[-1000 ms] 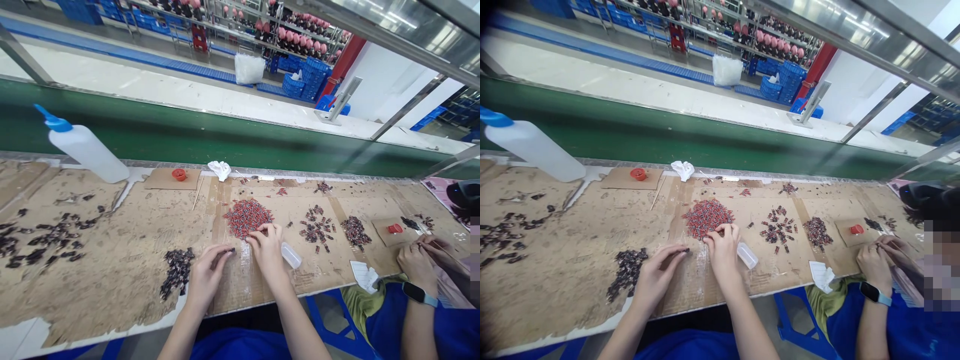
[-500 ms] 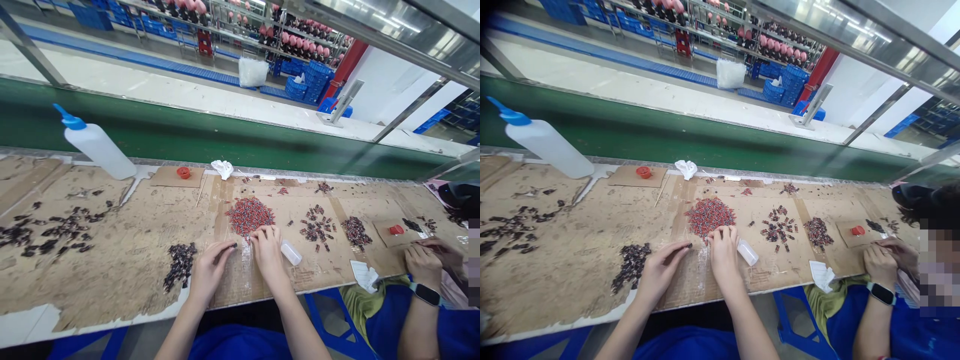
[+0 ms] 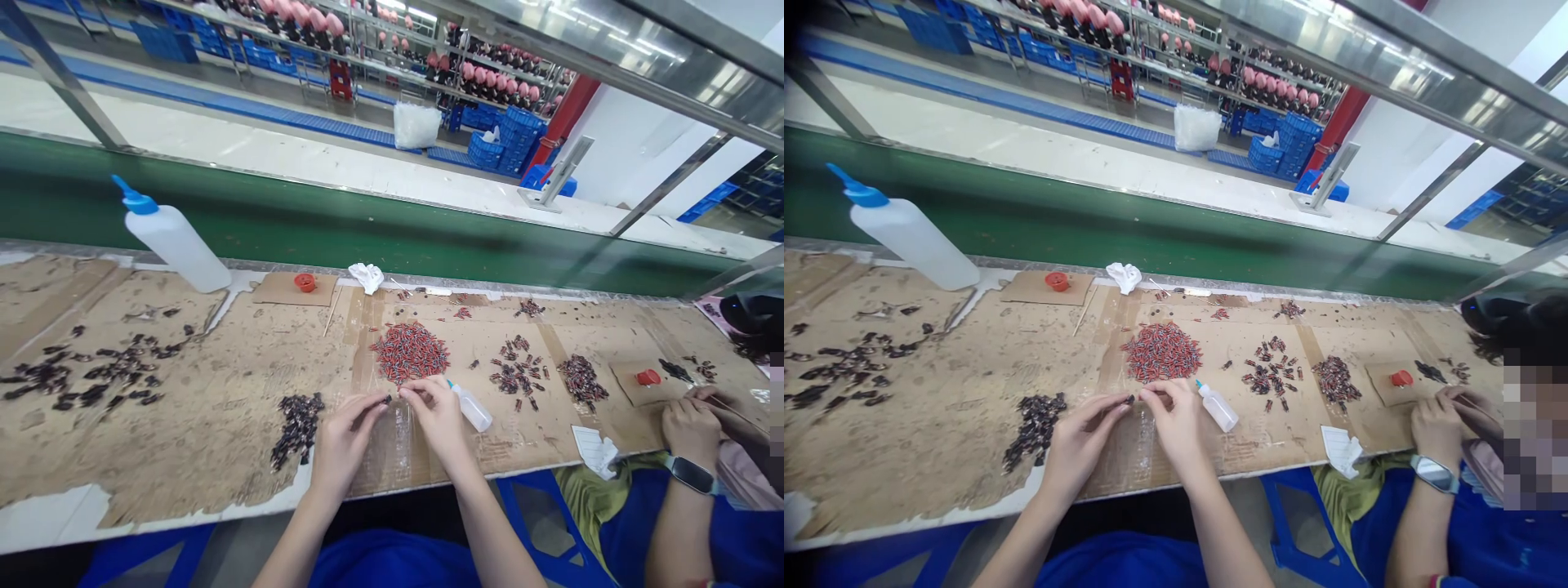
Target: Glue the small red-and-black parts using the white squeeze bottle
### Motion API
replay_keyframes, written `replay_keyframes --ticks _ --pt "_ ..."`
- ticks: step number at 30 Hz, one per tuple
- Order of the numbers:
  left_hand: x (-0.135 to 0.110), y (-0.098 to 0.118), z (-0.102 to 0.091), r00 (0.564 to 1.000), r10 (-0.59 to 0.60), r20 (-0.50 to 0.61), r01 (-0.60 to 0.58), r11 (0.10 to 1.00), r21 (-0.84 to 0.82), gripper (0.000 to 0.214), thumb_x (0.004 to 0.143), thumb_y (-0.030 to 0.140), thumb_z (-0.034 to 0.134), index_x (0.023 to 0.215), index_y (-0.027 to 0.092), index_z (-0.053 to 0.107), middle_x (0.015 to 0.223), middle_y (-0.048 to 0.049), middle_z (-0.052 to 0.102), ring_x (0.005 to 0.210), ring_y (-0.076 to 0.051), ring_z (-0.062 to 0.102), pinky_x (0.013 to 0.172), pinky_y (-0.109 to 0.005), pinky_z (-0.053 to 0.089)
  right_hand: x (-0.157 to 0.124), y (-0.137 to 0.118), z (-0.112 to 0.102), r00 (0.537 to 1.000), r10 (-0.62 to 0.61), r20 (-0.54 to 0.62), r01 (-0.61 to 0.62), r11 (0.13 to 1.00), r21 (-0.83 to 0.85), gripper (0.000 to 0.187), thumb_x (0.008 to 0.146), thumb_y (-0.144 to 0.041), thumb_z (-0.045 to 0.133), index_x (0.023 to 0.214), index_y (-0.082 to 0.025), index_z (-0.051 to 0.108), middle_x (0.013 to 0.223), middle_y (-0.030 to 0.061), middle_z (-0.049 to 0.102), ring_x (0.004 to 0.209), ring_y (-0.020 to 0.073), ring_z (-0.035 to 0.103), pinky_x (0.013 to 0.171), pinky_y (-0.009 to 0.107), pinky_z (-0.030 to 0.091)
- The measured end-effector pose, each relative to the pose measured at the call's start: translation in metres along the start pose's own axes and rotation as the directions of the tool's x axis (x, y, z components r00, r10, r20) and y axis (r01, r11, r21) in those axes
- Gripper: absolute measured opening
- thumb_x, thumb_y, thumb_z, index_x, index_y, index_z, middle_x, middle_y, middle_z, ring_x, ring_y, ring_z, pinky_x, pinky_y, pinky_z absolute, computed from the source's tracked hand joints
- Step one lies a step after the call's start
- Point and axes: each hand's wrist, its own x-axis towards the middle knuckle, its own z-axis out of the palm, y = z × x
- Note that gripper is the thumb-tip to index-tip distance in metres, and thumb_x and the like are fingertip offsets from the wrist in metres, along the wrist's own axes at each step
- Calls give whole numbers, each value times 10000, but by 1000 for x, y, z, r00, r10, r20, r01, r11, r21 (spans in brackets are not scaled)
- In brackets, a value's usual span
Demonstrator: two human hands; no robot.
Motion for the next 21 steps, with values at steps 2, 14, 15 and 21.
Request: replay_keyframes --ticks 2,14,15,21 --pt "-1 7 2 1000 -8 -23 8 1000 -7 211 872 379 601 891 227 746 845 -47 757 773 -183 711 730 -298 587 -6 -1 5 995 93 -46 -82 978 193 130 821 -317 671 802 -206 736 842 61 722 811 208 644 731 336 511" --pt "0 32 7 992 -91 -91 74 982 -175 146 808 342 676 824 229 765 803 -44 754 767 -183 709 715 -288 596 -21 -20 19 963 253 -93 -151 792 591 308 705 -480 759 703 -193 645 724 37 718 726 181 685 712 311 565" --pt "1 34 8 990 -106 -91 86 976 -199 148 801 349 681 810 229 766 797 -43 754 762 -183 709 708 -286 596 -22 -19 20 961 252 -112 -138 789 598 311 701 -480 764 702 -193 646 730 42 722 736 186 690 725 319 568" --pt "9 41 8 991 -135 2 131 954 -269 129 758 332 711 788 222 772 794 -48 763 764 -193 717 763 -307 601 -24 -15 21 935 272 -227 -70 769 635 312 658 -465 802 699 -182 678 761 65 745 763 210 707 763 360 579"
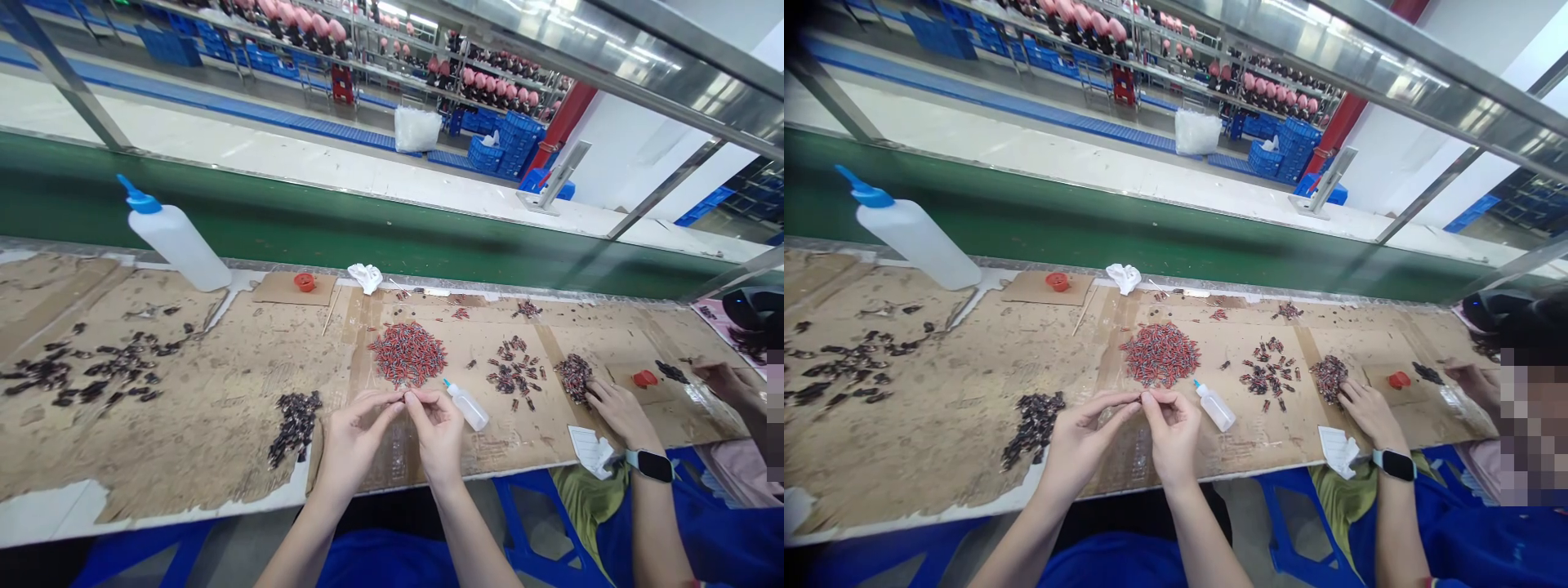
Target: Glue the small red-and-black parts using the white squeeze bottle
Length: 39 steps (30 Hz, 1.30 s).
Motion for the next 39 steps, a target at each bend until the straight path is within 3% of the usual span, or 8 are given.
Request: replay_keyframes --ticks 15,21,24,27,30,32,34,39 --pt "-3 10 9 1000 -3 5 3 1000 31 127 775 296 659 804 193 726 811 -54 741 806 -187 706 771 -287 581 1 -4 -10 1000 -21 13 21 1000 18 207 662 -368 811 754 -200 735 767 60 759 745 220 716 764 385 596" --pt "-6 1 24 996 72 42 -74 997 38 135 825 295 618 833 194 707 854 -65 732 847 -186 695 806 -310 572 0 -2 -18 984 -175 26 177 977 -122 194 779 -387 716 812 -199 751 817 79 747 802 220 701 779 385 581" --pt "-5 -2 25 989 51 142 -63 994 84 263 855 334 602 1077 203 651 965 -73 742 950 -198 694 878 -345 553 7 -2 -28 975 -223 -12 214 949 -229 227 807 -407 685 819 -189 744 830 90 747 815 225 698 791 391 576" --pt "1 -8 9 985 64 159 -100 969 228 566 861 348 601 1380 221 414 1099 -78 723 1080 -210 658 943 -378 518 25 -6 -53 953 -276 -126 211 900 -380 271 817 -418 662 859 -162 741 870 111 751 839 237 695 816 408 561" --pt "9 -21 -30 977 175 118 -211 838 504 349 877 304 542 1219 236 568 1099 -84 712 1064 -245 643 944 -413 497 47 -12 -89 897 -396 -195 217 780 -586 322 821 -435 636 923 -147 740 959 141 743 893 257 681 874 448 528" --pt "12 -31 -59 959 237 155 -279 702 655 267 858 207 471 1036 247 665 981 -81 727 965 -269 646 878 -423 503 57 -16 -109 882 -460 -100 263 659 -704 351 837 -449 600 970 -155 738 1029 155 732 978 276 656 928 482 494" --pt "13 -40 -84 951 202 233 -308 611 729 375 783 100 412 974 256 694 971 -87 725 954 -286 638 814 -411 502 59 -19 -121 880 -475 26 316 544 -777 392 853 -469 572 1023 -152 729 1090 171 712 1039 293 624 955 509 468" --pt "14 -48 -108 932 69 355 -320 614 721 400 745 102 413 947 271 714 937 -63 709 798 -226 659 638 -294 508 43 -15 -119 896 -374 241 372 334 -866 458 782 -561 665 1025 -178 726 1016 155 693 1016 320 543 903 516 463"
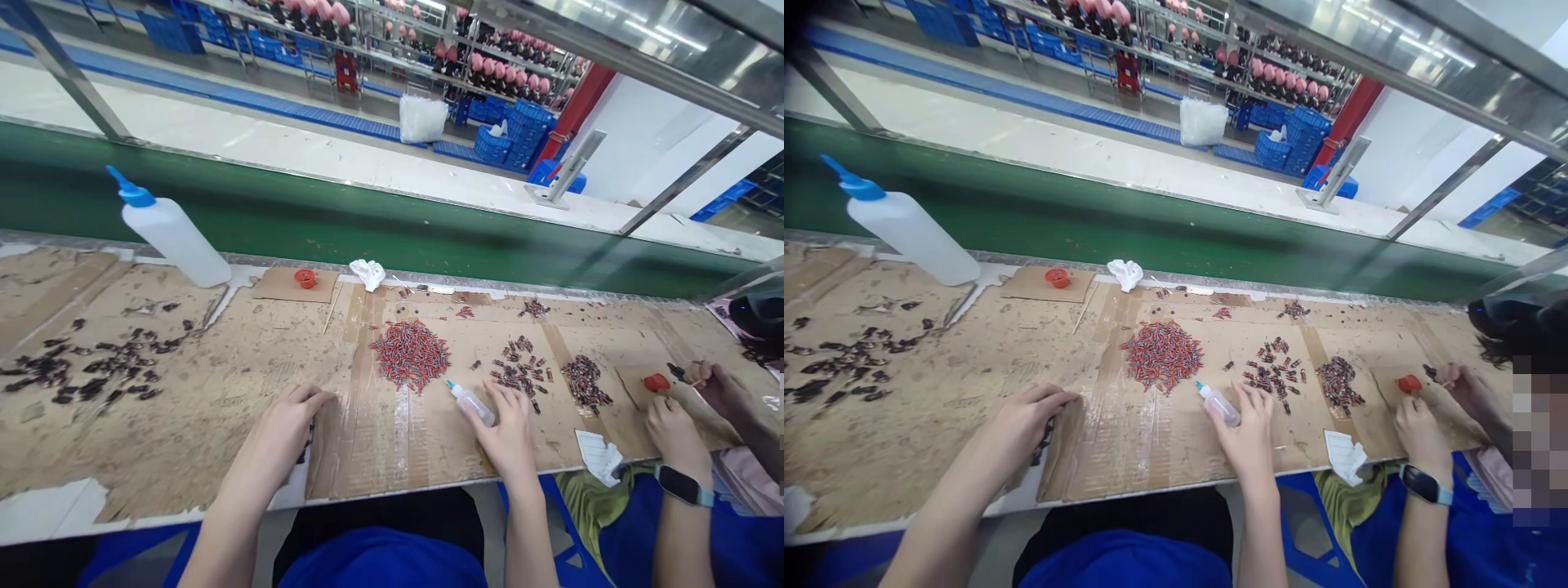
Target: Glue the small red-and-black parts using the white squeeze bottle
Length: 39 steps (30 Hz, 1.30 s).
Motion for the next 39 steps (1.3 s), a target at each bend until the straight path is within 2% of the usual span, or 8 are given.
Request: replay_keyframes --ticks 5,9,15,20,23,30,35,39 --pt "12 17 -1 989 -31 -144 8 988 -157 307 851 242 436 905 277 736 918 -35 724 721 -171 679 610 -234 542 -9 -8 4 999 19 46 -19 1000 13 370 791 -564 650 845 -204 716 918 131 686 966 317 530 872 499 464" --pt "22 42 15 980 15 -198 -81 940 -332 243 896 308 513 862 254 747 885 -37 747 780 -170 710 749 -263 583 -8 -14 -3 971 232 66 -241 939 245 386 772 -530 675 920 -174 703 885 106 711 841 262 616 771 398 514" --pt "19 50 50 977 77 -199 -145 923 -357 211 896 298 557 817 257 749 846 -38 768 1033 -258 691 878 -428 587 -10 -33 0 915 338 219 -397 663 635 349 737 -487 685 882 -171 714 681 32 675 572 162 580 516 264 455" --pt "13 43 53 978 68 -199 -136 927 -349 207 900 324 553 874 265 749 881 -39 770 1056 -259 680 885 -444 585 -14 -56 29 839 465 283 -475 370 799 302 612 -402 767 783 -162 701 631 19 664 494 116 499 446 228 369" --pt "11 42 51 983 11 -181 -77 929 -362 193 879 344 582 953 258 738 913 -48 767 1048 -254 683 880 -421 584 -11 -73 42 802 497 331 -505 270 820 298 566 -377 777 764 -160 726 651 30 695 468 105 476 424 221 348" --pt "9 43 48 983 -118 -143 50 912 -407 158 846 327 610 873 252 747 888 -39 769 961 -231 711 868 -391 585 -6 -86 49 859 408 308 -480 438 760 240 612 -380 768 714 -163 750 701 64 749 613 200 653 575 293 517" --pt "11 46 47 976 -195 -95 129 873 -469 164 821 336 624 874 249 753 923 -46 765 955 -225 713 867 -377 585 -11 -78 56 874 410 262 -468 564 680 281 653 -420 741 631 -141 711 580 56 696 515 167 594 503 262 472" --pt "10 46 48 969 -228 -94 155 860 -486 160 806 338 639 860 242 755 891 -48 766 941 -231 718 868 -378 587 -13 -75 58 880 387 276 -467 597 652 284 669 -423 728 617 -145 699 557 47 676 496 155 566 482 252 447"
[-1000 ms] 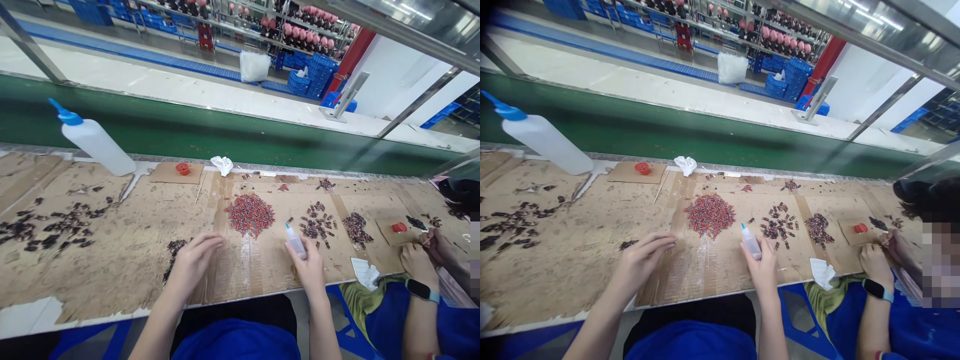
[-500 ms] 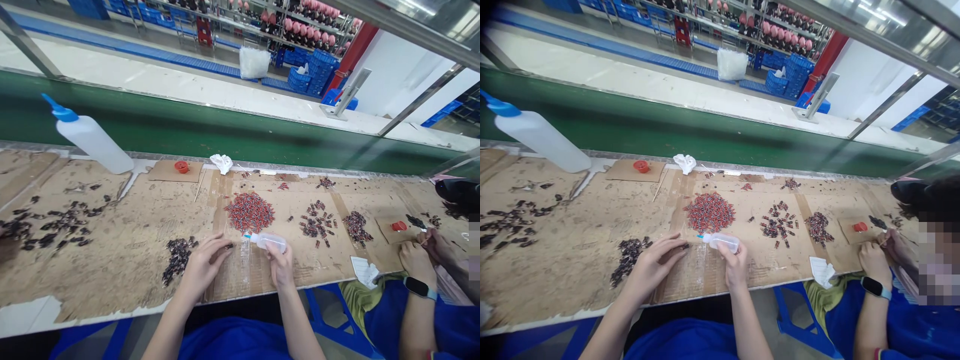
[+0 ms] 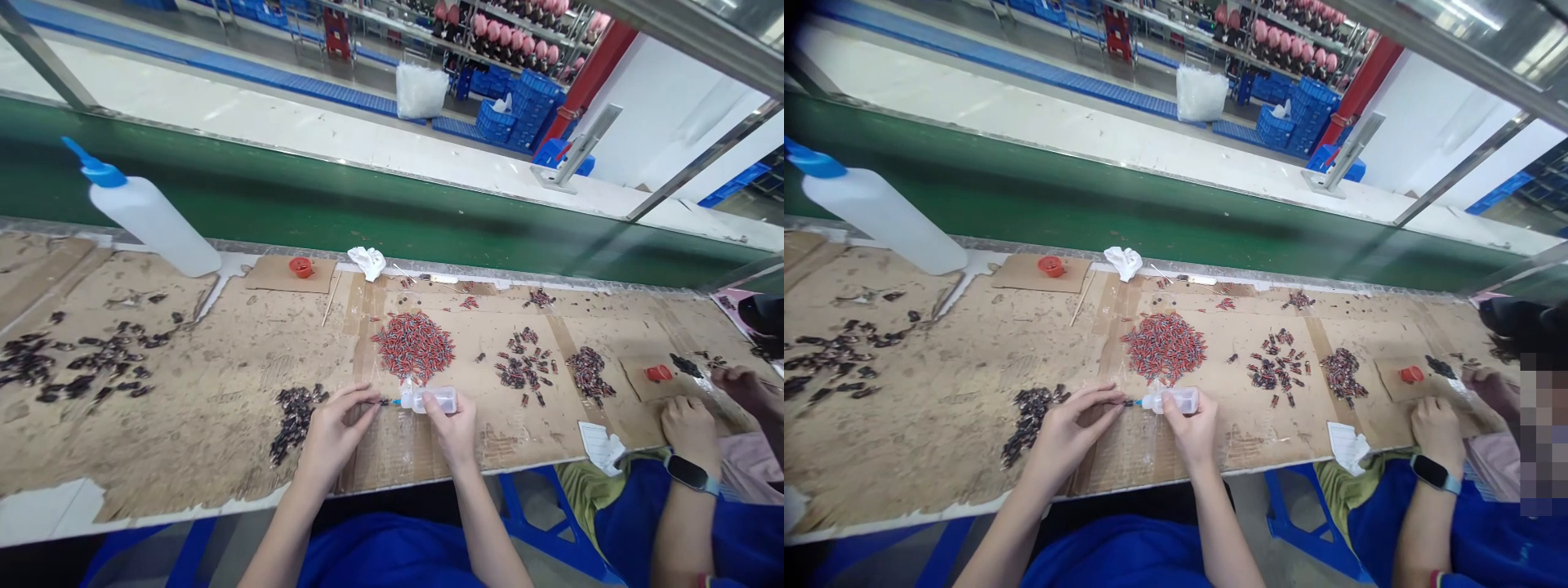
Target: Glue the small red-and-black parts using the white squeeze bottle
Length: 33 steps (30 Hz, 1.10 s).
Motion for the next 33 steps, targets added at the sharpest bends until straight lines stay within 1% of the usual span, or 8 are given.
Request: replay_keyframes --ticks 3,8,12,16,19,22,25,33 --pt "-2 0 2 999 2 -32 -2 1000 -5 153 805 328 641 858 240 754 878 -46 767 944 -233 719 874 -382 588 1 0 -1 999 -4 36 5 1000 -18 283 684 -421 718 638 -142 707 580 55 690 510 161 578 506 261 460" --pt "-2 1 3 998 4 -63 -4 1000 -7 151 804 341 644 834 238 751 859 -45 768 928 -231 723 848 -380 599 1 -1 -1 998 -18 58 22 997 -69 316 716 -441 704 661 -131 713 584 57 687 513 158 573 507 255 448" --pt "-2 2 2 998 4 -58 -4 1000 -4 147 802 327 642 841 235 750 853 -47 766 929 -229 722 846 -376 600 0 -1 0 997 -17 76 24 995 -94 330 736 -449 692 698 -124 728 618 66 701 540 166 592 521 258 459" --pt "-1 2 2 999 -16 -49 15 1000 -9 138 794 323 650 836 236 748 859 -47 766 939 -229 720 858 -382 595 0 0 -1 998 -28 47 32 994 -101 327 747 -443 677 695 -124 726 632 74 709 557 176 608 543 269 478" --pt "-1 2 2 999 -27 -47 26 1000 -16 133 789 323 653 828 236 745 856 -44 767 936 -230 720 859 -389 595 0 0 -1 999 -31 16 32 996 -81 302 738 -422 677 691 -127 725 632 75 714 562 182 618 549 275 487" --pt "-1 2 2 998 -30 -47 29 999 -30 131 785 321 655 830 236 745 849 -43 767 940 -232 719 867 -393 593 0 -1 -1 1000 -18 8 19 999 -41 279 714 -406 691 679 -131 722 624 72 715 557 186 625 546 277 493" --pt "-2 2 1 998 -41 -38 40 999 -33 139 784 322 656 845 233 744 849 -44 767 952 -239 716 886 -405 586 0 -3 0 1000 -10 21 11 1000 -23 262 704 -399 697 670 -140 722 619 66 719 553 188 630 539 277 496" --pt "-1 2 1 998 -61 -33 59 997 -43 153 782 329 652 857 234 745 874 -46 767 978 -240 708 897 -405 580 0 -2 0 997 -5 75 10 998 -67 285 717 -417 684 703 -137 734 655 71 735 572 190 639 555 280 498"
